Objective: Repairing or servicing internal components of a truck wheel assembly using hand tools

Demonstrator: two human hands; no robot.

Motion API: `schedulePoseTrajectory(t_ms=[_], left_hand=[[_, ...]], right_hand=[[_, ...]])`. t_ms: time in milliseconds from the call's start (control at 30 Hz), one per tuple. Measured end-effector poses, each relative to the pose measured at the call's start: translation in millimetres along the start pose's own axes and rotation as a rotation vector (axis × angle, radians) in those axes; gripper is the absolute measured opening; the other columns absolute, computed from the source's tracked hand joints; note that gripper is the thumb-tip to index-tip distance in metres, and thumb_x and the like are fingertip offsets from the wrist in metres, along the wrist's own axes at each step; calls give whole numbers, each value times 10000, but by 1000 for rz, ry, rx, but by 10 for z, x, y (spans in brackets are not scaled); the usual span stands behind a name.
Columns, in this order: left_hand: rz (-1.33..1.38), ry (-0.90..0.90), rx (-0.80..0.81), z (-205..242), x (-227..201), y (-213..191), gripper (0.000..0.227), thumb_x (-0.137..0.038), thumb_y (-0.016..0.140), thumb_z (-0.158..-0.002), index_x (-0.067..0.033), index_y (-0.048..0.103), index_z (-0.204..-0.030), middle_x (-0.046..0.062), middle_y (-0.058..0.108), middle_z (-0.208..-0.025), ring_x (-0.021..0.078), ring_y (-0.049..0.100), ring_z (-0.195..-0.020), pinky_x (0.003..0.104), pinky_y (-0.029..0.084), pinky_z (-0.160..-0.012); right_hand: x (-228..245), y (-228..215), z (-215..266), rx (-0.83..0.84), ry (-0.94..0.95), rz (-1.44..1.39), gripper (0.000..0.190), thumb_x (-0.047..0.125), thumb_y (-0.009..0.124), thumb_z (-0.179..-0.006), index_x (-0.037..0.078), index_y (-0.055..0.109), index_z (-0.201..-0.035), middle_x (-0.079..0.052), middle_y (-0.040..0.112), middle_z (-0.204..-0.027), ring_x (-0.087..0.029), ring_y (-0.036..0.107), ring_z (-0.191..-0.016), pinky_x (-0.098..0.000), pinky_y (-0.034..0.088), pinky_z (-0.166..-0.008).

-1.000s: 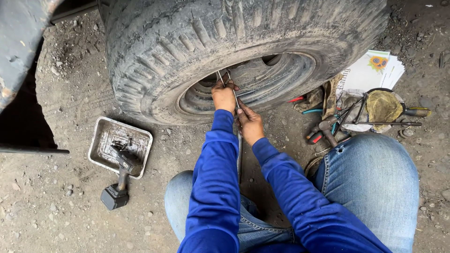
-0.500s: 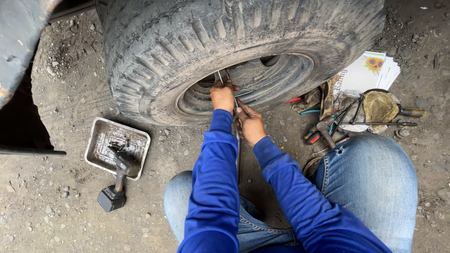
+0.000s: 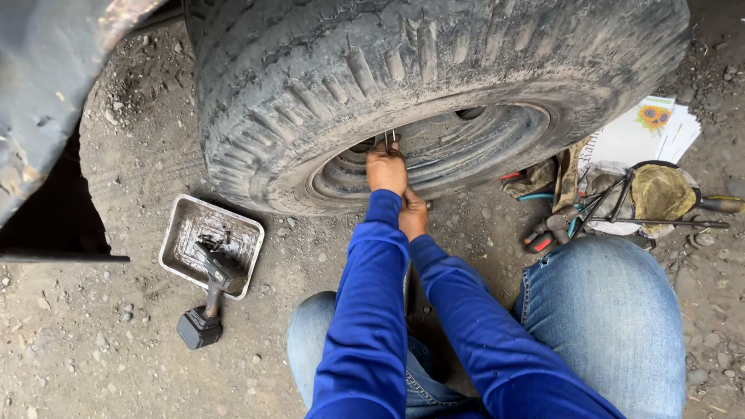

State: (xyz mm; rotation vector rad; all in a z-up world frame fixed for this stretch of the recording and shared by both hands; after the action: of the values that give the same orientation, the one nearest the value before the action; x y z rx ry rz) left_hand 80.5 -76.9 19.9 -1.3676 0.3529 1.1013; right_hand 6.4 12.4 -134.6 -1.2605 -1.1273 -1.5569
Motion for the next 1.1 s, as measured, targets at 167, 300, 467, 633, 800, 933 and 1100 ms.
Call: schedulePoseTrajectory(t_ms=[167, 300, 467, 633, 800, 933, 1100], left_hand=[[-2, 43, 12, -13, 24, -5, 334, -235, 519, -1000, -65, 738, -1186, 247, 757, -1051, 461, 666, -1140, 573, 541, -947], [-43, 58, -6, 46, -75, -49, 329, -264, 527, -994, -105, 742, -1184, 232, 766, -1028, 440, 680, -1125, 559, 546, -954], [12, 39, -81, -89, 119, -20, 261, -275, 628, -923, -77, 772, -1013, 171, 765, -844, 373, 737, -1007, 509, 568, -885], [127, -56, -111, -788, 809, 488, 239, -299, 680, -847, -115, 787, -954, 48, 737, -635, 228, 769, -801, 431, 589, -767], [300, -112, -116, -525, 600, 308, 207, -231, 677, -840, -100, 784, -958, 52, 726, -584, 217, 738, -589, 416, 632, -487], [319, -102, -125, -541, 523, 252, 230, -210, 685, -849, -57, 785, -989, 83, 720, -580, 230, 716, -549, 437, 627, -427], [417, -119, -145, -686, 710, 368, 173, -139, 668, -886, -12, 767, -949, 119, 709, -591, 271, 668, -442, 417, 566, -301]], right_hand=[[72, 54, -35, 47, 26, 107, 337, 123, 600, -1030, 87, 676, -1356, -246, 703, -1210, -364, 626, -1201, -530, 493, -1031], [302, 39, -17, 104, 49, 245, 395, 206, 679, -991, 123, 655, -1376, -215, 723, -1162, -358, 669, -1141, -495, 533, -979], [749, -158, 148, 157, 56, 224, 503, 186, 702, -974, 184, 578, -1462, -125, 698, -913, -250, 643, -865, -377, 521, -764], [1391, -289, 321, 169, 36, 133, 443, 164, 608, -1018, 171, 594, -1460, -262, 714, -1159, -244, 661, -1062, -466, 540, -901], [1575, -285, 352, 212, 95, 146, 424, 202, 596, -1044, 305, 600, -1455, -99, 695, -855, -135, 640, -797, -379, 567, -730], [1392, -207, 329, 240, 208, 11, 411, 204, 584, -1057, 291, 578, -1458, -29, 611, -604, -119, 576, -529, -233, 481, -488], [1390, -248, 336, 80, 269, -74, 333, 181, 582, -1050, 244, 669, -1365, -57, 617, -760, -136, 647, -609, -237, 533, -451]])
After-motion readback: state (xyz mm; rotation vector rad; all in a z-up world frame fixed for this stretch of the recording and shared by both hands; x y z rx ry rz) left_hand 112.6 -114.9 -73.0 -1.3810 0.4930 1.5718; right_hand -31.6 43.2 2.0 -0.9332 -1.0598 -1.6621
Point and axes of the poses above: each hand's wrist, its own z-axis away from the middle knuckle, its own y-axis out of the palm, x = y × z, the point moved 8 cm from there along -z, towards the middle knuckle
